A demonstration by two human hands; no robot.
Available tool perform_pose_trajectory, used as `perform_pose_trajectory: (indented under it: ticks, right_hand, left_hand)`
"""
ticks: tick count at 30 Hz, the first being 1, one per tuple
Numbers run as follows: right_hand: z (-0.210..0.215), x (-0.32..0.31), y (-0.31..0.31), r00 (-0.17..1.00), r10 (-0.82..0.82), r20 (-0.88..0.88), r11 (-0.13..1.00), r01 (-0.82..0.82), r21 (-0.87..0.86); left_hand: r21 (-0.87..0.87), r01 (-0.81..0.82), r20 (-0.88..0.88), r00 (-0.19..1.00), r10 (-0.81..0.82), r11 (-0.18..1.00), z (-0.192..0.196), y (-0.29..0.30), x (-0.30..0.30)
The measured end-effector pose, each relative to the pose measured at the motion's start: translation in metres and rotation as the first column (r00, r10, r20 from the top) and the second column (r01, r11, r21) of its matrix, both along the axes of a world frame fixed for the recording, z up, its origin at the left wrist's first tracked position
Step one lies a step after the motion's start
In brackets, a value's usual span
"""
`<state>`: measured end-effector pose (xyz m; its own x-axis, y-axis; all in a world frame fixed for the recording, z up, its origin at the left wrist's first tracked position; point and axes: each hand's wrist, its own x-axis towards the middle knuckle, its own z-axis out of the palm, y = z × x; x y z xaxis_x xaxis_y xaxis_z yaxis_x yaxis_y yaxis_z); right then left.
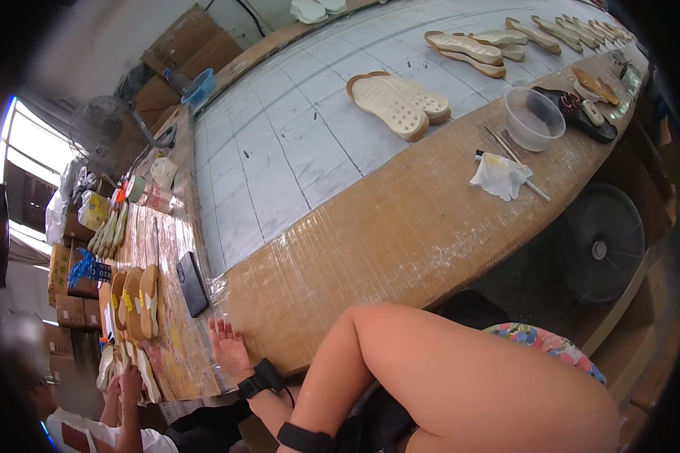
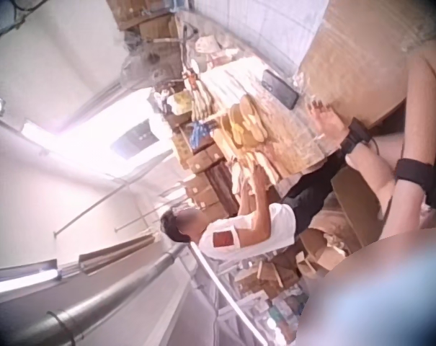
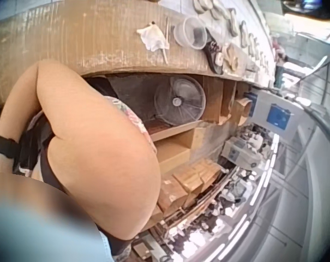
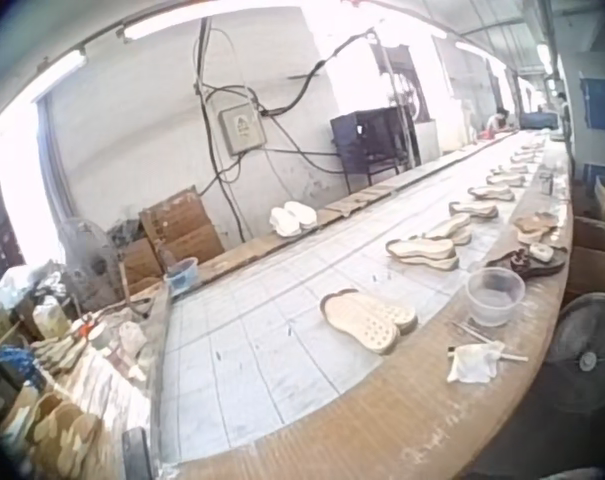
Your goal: The person is sorting and stacking shoe soles at a manufacturing workstation.
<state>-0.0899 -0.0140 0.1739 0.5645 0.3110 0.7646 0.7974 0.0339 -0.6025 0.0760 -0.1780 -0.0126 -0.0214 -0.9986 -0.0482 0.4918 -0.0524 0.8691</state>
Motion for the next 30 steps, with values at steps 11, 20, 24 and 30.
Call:
perform_pose_trajectory:
  ticks: [11,20,24,30]
  right_hand:
    - [0.001,-0.013,-0.006,0.996,0.026,-0.084,0.995,-0.034,-0.09]
    - [-0.057,-0.074,-0.085,0.71,-0.7,-0.083,0.714,0.697,-0.066]
    - [-0.109,-0.2,-0.152,-0.406,-0.899,-0.163,-0.282,0.822,-0.494]
    - [-0.164,-0.371,-0.189,-0.973,0.126,0.193,-0.769,-0.219,-0.601]
  left_hand:
    - [-0.021,-0.017,0.005,1.0,0.017,1.0,-0.001,0.0,-0.003]
    - [-0.048,-0.118,0.333,0.934,0.127,0.992,-0.004,0.004,-0.002]
    - [0.009,-0.078,-0.039,0.996,0.078,0.997,0.007,0.008,-0.009]
    - [0.053,-0.129,-0.018,0.991,0.13,0.99,0.002,0.003,-0.008]
